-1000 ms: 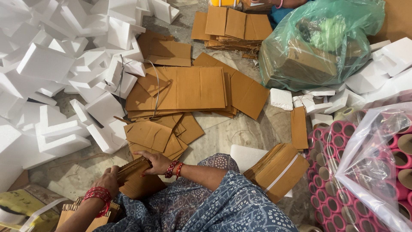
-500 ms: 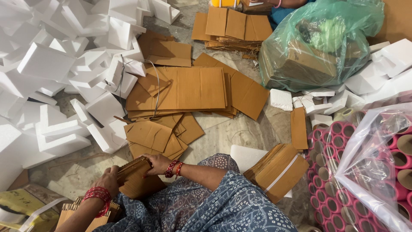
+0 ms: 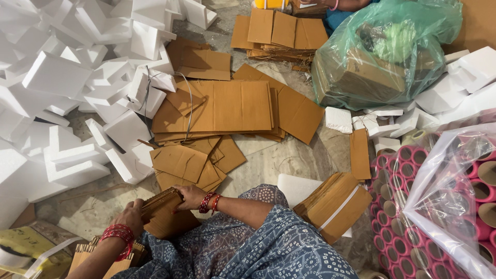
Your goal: The person sits on the floor and repeatedly folds flat cardboard pieces in half, then stacks them into a neat pile. The person handles the cardboard by hand without using any tools.
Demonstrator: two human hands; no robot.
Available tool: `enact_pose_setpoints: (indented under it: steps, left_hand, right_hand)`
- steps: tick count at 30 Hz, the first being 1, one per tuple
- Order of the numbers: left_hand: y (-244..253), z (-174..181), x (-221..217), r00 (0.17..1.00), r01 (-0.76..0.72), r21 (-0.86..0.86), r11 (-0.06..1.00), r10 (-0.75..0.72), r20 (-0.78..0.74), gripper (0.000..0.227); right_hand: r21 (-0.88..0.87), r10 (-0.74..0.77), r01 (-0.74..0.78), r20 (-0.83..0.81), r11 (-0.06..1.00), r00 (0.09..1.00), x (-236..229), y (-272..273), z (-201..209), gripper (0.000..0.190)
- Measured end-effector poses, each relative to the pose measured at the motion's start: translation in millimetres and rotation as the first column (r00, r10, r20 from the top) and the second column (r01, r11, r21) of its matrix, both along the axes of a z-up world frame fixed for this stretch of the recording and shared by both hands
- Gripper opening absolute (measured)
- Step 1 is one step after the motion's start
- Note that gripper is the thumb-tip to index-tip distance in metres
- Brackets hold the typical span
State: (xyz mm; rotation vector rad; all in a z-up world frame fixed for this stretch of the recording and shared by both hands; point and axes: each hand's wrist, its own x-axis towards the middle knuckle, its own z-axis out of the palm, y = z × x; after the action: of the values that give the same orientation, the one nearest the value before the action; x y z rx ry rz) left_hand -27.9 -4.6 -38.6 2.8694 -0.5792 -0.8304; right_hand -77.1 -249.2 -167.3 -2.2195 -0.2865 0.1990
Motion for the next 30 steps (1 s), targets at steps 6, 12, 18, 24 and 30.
enact_pose_setpoints:
  steps: [6, 12, 18, 24, 30]
  left_hand:
    - [3, -12, 5, 1.0, 0.013, -0.046, 0.999, -0.012, 0.026, 0.05]
    - [4, -16, 4, 1.0, -0.016, -0.016, 1.0, 0.016, -0.015, 0.049]
    - [19, -35, 3, 0.998, 0.036, -0.058, 0.998, -0.033, 0.054, 0.043]
    - [16, -40, 9, 0.998, 0.006, -0.079, 0.997, -0.001, 0.062, 0.053]
    - [9, -33, 13, 0.999, 0.006, -0.079, 0.997, -0.002, 0.054, 0.049]
  right_hand:
    - [-0.041, -0.006, 0.004, -0.029, 0.999, 1.0, 4, -1, -6, 0.114]
    - [-0.005, -0.006, 0.006, 0.029, 1.0, 1.0, -1, 0, -5, 0.104]
    - [-0.088, 0.01, -0.007, 0.037, 0.996, 0.999, -7, 5, -22, 0.065]
    - [-0.031, -0.012, 0.014, 0.073, 0.999, 0.997, 0, 2, -2, 0.068]
    - [-0.046, 0.038, -0.037, 0.005, 0.998, 0.999, 0, -4, -1, 0.066]
